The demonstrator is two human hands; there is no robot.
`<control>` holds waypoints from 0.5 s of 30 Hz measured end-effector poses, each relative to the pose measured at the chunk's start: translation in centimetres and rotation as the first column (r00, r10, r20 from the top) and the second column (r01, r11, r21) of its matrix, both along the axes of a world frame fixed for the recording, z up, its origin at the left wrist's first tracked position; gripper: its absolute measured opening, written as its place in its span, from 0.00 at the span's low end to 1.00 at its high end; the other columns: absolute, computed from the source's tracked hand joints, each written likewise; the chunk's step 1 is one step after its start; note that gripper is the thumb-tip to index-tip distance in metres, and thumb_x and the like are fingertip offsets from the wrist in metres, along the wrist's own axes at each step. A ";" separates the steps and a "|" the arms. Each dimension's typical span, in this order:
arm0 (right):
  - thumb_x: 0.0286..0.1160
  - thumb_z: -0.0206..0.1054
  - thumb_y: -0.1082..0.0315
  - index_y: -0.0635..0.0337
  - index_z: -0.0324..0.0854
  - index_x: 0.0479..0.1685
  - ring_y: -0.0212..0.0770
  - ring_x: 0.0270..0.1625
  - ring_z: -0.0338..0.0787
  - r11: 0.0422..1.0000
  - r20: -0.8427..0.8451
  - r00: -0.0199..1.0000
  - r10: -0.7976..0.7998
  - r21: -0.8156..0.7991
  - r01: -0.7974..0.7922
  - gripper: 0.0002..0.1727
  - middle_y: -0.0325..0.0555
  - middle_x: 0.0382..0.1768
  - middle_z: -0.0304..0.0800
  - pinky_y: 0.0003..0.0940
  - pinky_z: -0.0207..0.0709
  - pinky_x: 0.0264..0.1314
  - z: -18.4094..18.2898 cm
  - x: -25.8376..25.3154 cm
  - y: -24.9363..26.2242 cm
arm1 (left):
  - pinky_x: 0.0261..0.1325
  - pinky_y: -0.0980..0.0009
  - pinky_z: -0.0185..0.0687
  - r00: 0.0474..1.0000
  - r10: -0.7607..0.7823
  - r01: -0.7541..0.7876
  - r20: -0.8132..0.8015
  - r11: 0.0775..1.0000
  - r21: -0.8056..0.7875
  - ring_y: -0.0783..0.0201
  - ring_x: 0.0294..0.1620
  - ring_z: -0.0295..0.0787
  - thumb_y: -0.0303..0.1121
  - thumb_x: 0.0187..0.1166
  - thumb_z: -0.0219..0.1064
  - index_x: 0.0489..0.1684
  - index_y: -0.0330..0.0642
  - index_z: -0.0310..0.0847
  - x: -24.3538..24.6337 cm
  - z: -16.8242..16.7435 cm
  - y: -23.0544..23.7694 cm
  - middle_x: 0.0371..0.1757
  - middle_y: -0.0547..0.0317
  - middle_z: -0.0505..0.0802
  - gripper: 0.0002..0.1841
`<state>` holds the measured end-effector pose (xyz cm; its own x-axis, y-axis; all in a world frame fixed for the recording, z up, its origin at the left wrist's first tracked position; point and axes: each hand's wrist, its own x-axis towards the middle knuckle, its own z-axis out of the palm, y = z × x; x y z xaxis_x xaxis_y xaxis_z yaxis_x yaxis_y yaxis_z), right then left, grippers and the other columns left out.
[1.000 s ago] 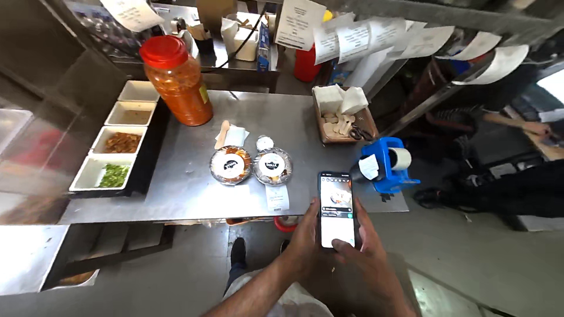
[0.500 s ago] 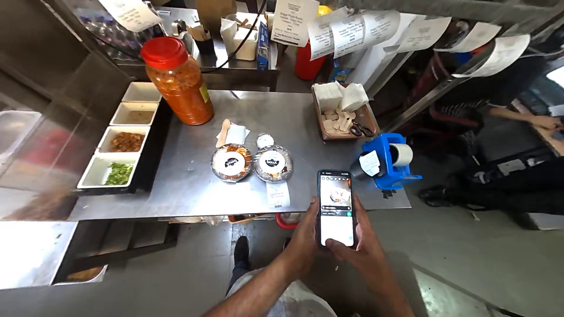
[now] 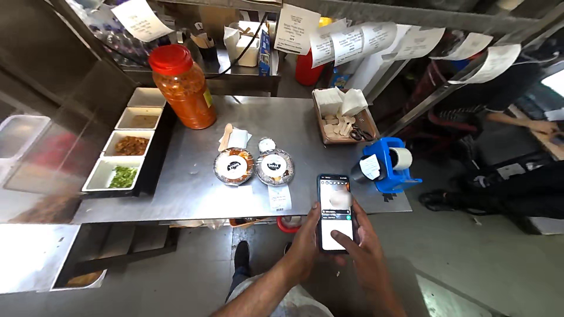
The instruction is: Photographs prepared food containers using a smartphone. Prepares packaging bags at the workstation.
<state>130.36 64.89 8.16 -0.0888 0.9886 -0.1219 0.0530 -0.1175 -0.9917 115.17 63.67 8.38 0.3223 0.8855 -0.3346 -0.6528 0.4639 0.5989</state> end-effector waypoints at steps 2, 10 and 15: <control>0.60 0.74 0.69 0.57 0.53 0.93 0.48 0.71 0.86 1.000 -0.022 0.999 -0.023 0.018 0.024 0.52 0.54 0.76 0.79 0.40 0.87 0.68 -0.1 -0.4 0.1 | 0.40 0.56 0.95 1.000 0.017 -0.017 -0.013 1.000 0.014 0.51 0.55 0.94 0.53 0.95 0.31 0.84 0.42 0.63 0.0 0.0 0.0 0.64 0.44 0.90 0.31; 0.55 0.83 0.62 0.53 0.55 0.93 0.46 0.71 0.86 0.995 0.036 0.995 -0.091 0.039 0.090 0.56 0.52 0.75 0.80 0.38 0.88 0.67 -0.2 -1.3 0.0 | 0.43 0.58 0.95 0.997 0.038 -0.036 -0.068 0.999 0.030 0.54 0.59 0.92 0.51 0.95 0.37 0.90 0.45 0.54 0.1 0.2 -0.2 0.68 0.46 0.86 0.29; 0.63 0.76 0.66 0.58 0.56 0.92 0.48 0.71 0.86 0.997 -0.050 0.996 -0.079 0.023 0.080 0.50 0.55 0.74 0.81 0.40 0.87 0.69 -0.5 -0.9 -0.1 | 0.41 0.55 0.95 1.000 0.003 -0.003 -0.021 1.000 0.027 0.50 0.54 0.94 0.54 0.95 0.32 0.83 0.41 0.63 -0.4 0.0 -0.1 0.63 0.43 0.90 0.32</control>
<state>129.49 64.78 7.68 -0.0151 0.9954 -0.0942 -0.0038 -0.0943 -0.9955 114.81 63.56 8.42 0.3126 0.8954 -0.3170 -0.6410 0.4451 0.6252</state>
